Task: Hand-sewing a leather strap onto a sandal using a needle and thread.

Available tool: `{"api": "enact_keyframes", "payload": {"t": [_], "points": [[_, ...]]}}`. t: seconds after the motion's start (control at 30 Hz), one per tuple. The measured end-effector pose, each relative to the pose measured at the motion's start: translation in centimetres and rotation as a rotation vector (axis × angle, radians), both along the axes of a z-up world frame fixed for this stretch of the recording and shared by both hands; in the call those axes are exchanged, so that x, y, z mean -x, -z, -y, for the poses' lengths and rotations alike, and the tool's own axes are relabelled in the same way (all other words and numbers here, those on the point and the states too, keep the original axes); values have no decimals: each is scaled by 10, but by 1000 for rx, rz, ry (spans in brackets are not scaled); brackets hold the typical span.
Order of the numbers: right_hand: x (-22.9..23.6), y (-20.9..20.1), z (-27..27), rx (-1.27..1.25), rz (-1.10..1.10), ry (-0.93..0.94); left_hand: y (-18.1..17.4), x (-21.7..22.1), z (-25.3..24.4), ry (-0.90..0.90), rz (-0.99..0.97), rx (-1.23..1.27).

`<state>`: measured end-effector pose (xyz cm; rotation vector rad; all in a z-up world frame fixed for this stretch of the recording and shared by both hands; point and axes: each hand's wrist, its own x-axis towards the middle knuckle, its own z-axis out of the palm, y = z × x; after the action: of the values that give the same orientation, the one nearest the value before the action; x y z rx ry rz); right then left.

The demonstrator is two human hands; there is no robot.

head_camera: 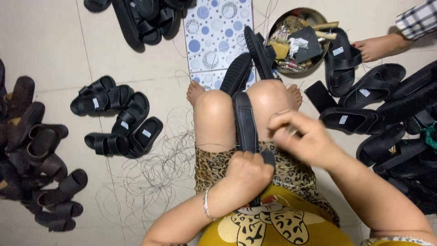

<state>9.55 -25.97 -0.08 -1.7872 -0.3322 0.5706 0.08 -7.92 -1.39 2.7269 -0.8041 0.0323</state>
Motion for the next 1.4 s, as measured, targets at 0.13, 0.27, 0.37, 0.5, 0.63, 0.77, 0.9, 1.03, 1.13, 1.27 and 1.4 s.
{"api": "enact_keyframes", "payload": {"t": [0.13,0.27,0.37,0.5,0.63,0.77,0.9,1.03,1.13,1.27,1.4], "points": [[14,2,-13,56,42,-192,-33,-10,-28,10,-96,301],[8,15,-3,-518,-401,-144,-51,-6,-47,-29,-417,537],[10,1,-11,-244,-145,-158,-53,-1,-56,-76,-482,596],[10,-15,-22,-105,32,-288,-60,-4,-59,-103,-530,691],[14,43,-1,-519,-679,-285,-77,-5,-72,-9,-626,799],[24,29,-27,-361,-728,-252,-71,4,-78,21,-868,1313],[26,15,-47,-32,576,-199,-44,11,-66,-332,-678,1765],[-56,92,74,362,748,271,-22,2,-78,-548,-648,1218],[-79,114,170,584,726,461,-1,19,-97,-711,-978,575],[-25,47,88,533,672,300,-1,23,-102,-346,-1318,957],[20,-3,-4,334,204,-132,-8,-20,-81,-350,-803,1308]]}}
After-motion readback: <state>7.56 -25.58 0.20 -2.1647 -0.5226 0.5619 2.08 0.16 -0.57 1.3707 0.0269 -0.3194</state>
